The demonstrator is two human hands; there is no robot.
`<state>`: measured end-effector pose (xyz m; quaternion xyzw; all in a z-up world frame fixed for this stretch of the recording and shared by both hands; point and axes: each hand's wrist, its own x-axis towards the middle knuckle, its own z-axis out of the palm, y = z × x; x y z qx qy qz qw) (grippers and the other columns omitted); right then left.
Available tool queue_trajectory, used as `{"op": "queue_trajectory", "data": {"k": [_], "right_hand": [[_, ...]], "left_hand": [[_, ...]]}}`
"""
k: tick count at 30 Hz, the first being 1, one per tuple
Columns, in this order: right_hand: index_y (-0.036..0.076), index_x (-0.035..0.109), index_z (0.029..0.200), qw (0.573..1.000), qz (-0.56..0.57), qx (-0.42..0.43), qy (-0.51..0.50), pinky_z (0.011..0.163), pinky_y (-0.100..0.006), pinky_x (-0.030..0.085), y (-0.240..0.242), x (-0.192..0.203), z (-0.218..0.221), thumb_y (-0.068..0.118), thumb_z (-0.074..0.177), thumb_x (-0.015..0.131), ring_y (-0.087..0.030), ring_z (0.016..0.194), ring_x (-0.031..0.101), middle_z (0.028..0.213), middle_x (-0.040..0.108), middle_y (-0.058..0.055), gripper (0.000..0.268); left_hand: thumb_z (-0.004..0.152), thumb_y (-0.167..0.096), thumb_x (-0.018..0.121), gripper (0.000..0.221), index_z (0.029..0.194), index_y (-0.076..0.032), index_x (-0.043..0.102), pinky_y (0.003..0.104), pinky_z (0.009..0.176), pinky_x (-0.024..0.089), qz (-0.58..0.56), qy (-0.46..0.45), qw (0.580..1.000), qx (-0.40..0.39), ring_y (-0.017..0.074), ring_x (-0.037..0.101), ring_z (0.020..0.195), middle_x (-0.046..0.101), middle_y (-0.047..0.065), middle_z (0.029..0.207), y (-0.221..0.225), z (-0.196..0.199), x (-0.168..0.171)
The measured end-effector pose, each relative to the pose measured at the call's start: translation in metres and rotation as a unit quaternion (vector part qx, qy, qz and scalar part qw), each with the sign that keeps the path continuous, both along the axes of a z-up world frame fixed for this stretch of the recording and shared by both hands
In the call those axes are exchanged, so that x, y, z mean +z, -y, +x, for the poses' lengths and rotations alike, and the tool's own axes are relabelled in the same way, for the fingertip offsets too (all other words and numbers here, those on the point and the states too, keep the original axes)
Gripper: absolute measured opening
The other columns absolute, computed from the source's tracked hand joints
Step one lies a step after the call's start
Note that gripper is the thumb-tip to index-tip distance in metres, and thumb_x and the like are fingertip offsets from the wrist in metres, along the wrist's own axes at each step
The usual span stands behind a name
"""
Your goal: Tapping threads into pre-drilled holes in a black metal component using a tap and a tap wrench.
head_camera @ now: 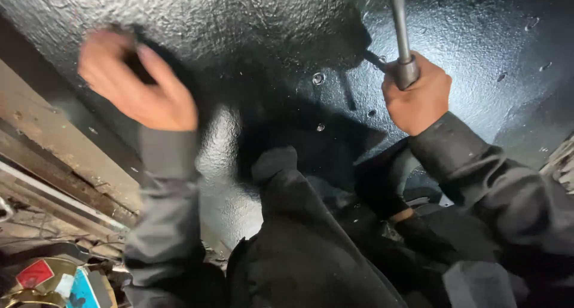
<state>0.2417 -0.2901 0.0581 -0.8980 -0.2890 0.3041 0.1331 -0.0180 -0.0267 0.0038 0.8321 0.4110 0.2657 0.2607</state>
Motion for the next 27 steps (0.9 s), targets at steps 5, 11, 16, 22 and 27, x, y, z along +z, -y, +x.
{"op": "queue_trajectory", "data": {"k": [5,11,16,22,27], "right_hand": [[0.000,0.069,0.098,0.988,0.013,-0.139,-0.064,0.060,-0.031,0.053,-0.007,0.000,-0.009,0.005,0.096,0.068,-0.014,0.063,0.066,0.073,0.067,-0.007,0.006],[-0.001,0.068,0.107,0.972,0.013,-0.199,-0.121,0.055,-0.030,0.052,-0.019,0.007,-0.009,0.011,0.095,0.069,-0.012,0.061,0.066,0.074,0.066,-0.006,0.017],[-0.004,0.041,0.143,0.993,0.099,0.011,-0.055,0.084,-0.039,0.051,-0.017,0.022,0.035,0.025,0.103,0.071,-0.023,0.099,0.061,0.119,0.056,-0.016,0.057],[0.006,0.067,0.130,0.829,0.061,0.483,0.277,0.089,-0.047,0.046,-0.039,0.027,0.129,0.032,0.103,0.081,-0.036,0.107,0.059,0.112,0.061,-0.014,0.039],[0.004,0.065,0.124,0.893,0.026,0.374,0.249,0.093,-0.041,0.045,0.035,0.015,0.144,0.013,0.105,0.060,-0.032,0.108,0.054,0.115,0.055,-0.011,0.021]], "left_hand": [[0.092,-0.017,0.069,0.020,0.107,-0.007,0.063,0.044,0.087,0.053,-0.396,0.095,0.905,-0.125,0.0321,0.066,0.097,0.066,0.013,0.104,0.152,0.056,0.024],[0.104,-0.035,0.058,0.034,0.118,-0.004,0.059,0.042,0.083,0.051,-0.715,0.095,0.659,-0.213,0.0289,0.066,0.093,0.069,0.018,0.105,0.321,0.100,-0.017],[0.109,-0.040,0.051,0.036,0.113,-0.006,0.062,0.039,0.078,0.054,-0.717,0.099,0.665,-0.185,0.0259,0.066,0.082,0.069,0.012,0.091,0.294,0.091,0.001],[0.104,-0.038,0.052,0.033,0.105,-0.006,0.060,0.040,0.062,0.056,-0.764,0.037,0.615,-0.191,0.0300,0.069,0.067,0.068,0.012,0.074,0.250,0.081,0.015],[0.107,-0.033,0.054,0.029,0.095,-0.007,0.055,0.053,0.058,0.045,-0.503,-0.063,0.816,-0.277,0.0422,0.065,0.071,0.063,0.019,0.072,0.171,0.061,0.031]]}}
